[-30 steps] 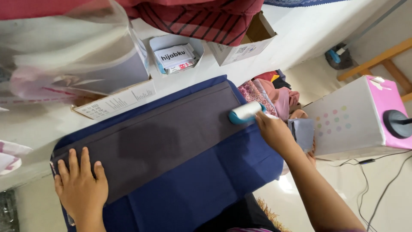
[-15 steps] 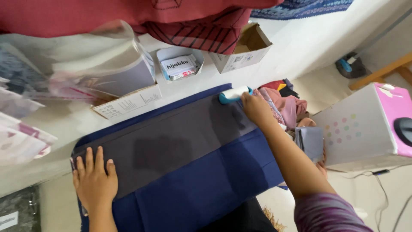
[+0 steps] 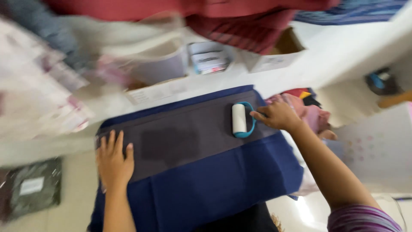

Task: Cleaning a grey hijab with a lint roller and folding it into a square.

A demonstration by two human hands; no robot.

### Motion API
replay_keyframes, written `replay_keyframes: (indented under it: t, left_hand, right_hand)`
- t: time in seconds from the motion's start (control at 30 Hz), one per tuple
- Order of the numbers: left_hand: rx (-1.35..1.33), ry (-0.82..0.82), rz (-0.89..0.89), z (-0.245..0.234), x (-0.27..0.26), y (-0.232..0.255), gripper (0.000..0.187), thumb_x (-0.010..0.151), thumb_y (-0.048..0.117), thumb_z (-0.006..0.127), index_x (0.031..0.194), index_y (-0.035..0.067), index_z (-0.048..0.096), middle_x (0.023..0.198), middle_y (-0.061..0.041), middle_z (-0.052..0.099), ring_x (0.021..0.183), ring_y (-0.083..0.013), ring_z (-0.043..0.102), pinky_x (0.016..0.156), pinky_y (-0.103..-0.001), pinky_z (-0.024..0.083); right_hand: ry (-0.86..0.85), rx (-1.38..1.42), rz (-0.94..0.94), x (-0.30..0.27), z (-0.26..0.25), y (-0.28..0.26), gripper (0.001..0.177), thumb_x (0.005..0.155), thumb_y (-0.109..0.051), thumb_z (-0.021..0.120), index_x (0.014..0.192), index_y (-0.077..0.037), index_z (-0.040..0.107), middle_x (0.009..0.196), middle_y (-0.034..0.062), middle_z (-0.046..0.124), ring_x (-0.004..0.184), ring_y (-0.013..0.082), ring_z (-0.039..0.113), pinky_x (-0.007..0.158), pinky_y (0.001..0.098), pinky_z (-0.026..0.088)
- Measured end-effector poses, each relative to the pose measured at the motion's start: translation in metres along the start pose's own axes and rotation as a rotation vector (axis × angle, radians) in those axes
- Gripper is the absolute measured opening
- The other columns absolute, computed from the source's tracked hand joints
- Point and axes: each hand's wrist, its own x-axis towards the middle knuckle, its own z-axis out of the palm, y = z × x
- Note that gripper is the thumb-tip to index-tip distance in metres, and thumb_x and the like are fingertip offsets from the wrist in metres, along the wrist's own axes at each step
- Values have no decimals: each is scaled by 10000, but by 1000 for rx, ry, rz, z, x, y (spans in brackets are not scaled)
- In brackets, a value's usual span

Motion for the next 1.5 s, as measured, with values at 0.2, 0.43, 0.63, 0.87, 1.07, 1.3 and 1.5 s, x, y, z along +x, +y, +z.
replay_keyframes:
  t: [0.2,0.43,0.63,0.87,1.07,1.3,1.5]
  left_hand:
    - [-786,388,-218,20,-4,-54,434,1154,345,373,1463,119,577,1393,-191,624,1322,-365,556,1134,-473,402]
    - [-1082,427,-401,6,0,-52,441,1135,261,334,1420,51,597,1402,-246,608,1324,-351,574,1151,-429,424]
    - [-1496,488,-508,5,1,-60,639,1127,472,223,1499,33,500,1530,-232,492,1420,-365,481,1205,-450,346]
    - [-1496,756,-535,-15,-5,-65,651,1102,562,214,1406,93,546,1407,-139,569,1271,-267,579,1094,-388,415]
    - [-1257,840,-353,-7,-7,-79,633,1125,502,216,1315,27,589,1237,-147,644,1116,-216,636,977,-295,479]
    - [-1036,246,64,-28,-9,-38,838,1073,576,49,1469,19,534,1363,-215,647,1314,-388,564,1109,-476,437]
    - [-471,-84,86,-26,-6,-28,539,1113,321,225,1563,136,458,1542,-156,511,1454,-360,419,1208,-519,294]
  right_hand:
    - [170,-13,-204,61,26,-114,633,1039,-674,369,700,-213,640,591,100,678,652,304,742,642,421,595]
    - [273,69,-488,135,31,-276,554,1012,-610,467,746,-193,717,626,152,701,669,360,748,612,485,589]
    - [188,122,-600,158,30,-372,626,1005,-646,386,798,-187,757,682,140,731,722,362,755,659,489,598]
    - [148,155,-607,158,20,-406,628,1004,-659,371,845,-209,778,714,127,747,765,353,764,689,474,600]
    - [166,139,-680,104,1,-359,561,1000,-586,435,781,-187,762,666,142,732,711,366,757,654,491,588]
    - [295,215,-666,59,49,-351,529,1026,-543,409,737,-215,707,579,102,697,568,328,730,500,433,554]
    - [275,257,-643,63,52,-283,472,1008,-518,452,772,-210,720,630,100,721,641,323,749,519,459,563]
